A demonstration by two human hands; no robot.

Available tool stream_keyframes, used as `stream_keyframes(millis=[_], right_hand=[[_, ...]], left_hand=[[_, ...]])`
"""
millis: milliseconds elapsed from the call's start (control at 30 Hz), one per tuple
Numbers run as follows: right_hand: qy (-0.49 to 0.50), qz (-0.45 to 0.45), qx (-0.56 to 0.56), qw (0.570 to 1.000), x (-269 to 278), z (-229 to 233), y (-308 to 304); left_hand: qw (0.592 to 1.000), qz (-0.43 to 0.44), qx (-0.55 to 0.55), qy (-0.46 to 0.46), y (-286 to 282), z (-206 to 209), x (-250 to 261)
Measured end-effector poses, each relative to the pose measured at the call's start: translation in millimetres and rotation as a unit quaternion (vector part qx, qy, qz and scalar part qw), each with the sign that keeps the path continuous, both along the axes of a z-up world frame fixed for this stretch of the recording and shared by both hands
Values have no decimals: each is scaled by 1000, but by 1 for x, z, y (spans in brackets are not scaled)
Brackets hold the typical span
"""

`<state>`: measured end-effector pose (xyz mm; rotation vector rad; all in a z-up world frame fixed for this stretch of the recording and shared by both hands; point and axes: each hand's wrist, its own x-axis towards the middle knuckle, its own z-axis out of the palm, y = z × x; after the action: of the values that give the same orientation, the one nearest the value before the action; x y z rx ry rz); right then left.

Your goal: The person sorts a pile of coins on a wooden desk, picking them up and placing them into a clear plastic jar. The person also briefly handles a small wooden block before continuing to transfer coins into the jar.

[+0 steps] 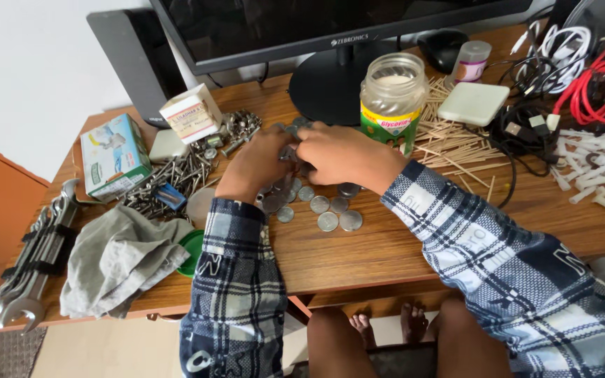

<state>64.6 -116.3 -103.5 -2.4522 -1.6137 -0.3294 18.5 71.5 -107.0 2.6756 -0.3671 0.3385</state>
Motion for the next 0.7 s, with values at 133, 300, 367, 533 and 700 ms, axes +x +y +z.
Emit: stream_keyframes(millis=[133, 300, 367, 533, 700], right_hand=[[-8, 5, -22, 1000, 2, 1, 1], [50, -28, -33, 998, 1, 6, 0], [61, -35, -42, 997, 1, 10, 0], [80, -53, -73, 993, -1, 18, 2], [85, -56, -39, 994, 0, 24, -4]], left_hand=[[999, 8, 39, -19, 1, -4, -2], [998, 32, 55, 16, -2, -4, -2], [998, 31, 58, 12, -3, -6, -2], [996, 36, 79, 7, -7, -1, -5], [999, 47, 1, -7, -3, 21, -20]])
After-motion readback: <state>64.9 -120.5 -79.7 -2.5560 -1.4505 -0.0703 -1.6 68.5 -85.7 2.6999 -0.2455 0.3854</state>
